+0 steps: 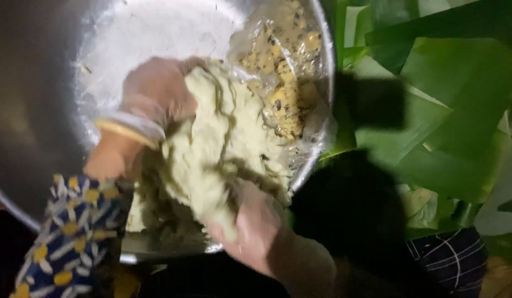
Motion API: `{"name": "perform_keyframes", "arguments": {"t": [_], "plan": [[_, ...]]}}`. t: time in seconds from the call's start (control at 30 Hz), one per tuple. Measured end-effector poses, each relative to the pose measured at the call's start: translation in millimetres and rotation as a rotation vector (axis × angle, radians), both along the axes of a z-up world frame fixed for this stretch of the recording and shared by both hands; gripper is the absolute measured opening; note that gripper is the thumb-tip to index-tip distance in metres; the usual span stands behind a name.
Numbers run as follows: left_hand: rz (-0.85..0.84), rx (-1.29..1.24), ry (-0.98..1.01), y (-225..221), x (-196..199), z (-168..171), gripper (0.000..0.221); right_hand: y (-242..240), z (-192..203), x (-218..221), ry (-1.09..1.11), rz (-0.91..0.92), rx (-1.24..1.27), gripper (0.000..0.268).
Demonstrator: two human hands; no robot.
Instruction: Kneading a large batch of dough in a metal basin, likely for traditional food preparation.
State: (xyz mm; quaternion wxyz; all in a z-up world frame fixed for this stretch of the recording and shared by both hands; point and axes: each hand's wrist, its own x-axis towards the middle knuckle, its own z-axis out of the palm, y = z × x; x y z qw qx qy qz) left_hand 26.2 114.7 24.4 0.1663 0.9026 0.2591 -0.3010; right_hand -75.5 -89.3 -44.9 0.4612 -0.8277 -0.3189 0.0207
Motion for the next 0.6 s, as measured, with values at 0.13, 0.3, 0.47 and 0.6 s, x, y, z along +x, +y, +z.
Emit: {"name": "perform_keyframes", "arguments": {"t": [0.13, 0.3, 0.47, 0.6], "plan": [[-0.213, 0.111, -0.290, -18.3, -58.9, -25.0, 0.072, -17.0, 25.7, 28.9, -0.070, 0.336, -0.458, 0.048], [-0.467, 0.327, -1.110, -19.7, -130.7, -100.2, 0.015, 54.3, 67.6, 99.8, -0.465, 0.620, -0.436, 0.096], [-0.138, 0.198, -0.909, -62.6, -172.9, -61.4, 0.071, 90.7, 91.5, 132.3, 1.036, 0.331, -0.426, 0.090], [-0.081, 0.103, -1.001, -125.3, -197.2, -71.8, 0.110, 78.7, 15.3, 147.1, 0.014, 0.557, -0.772, 0.069]]}}
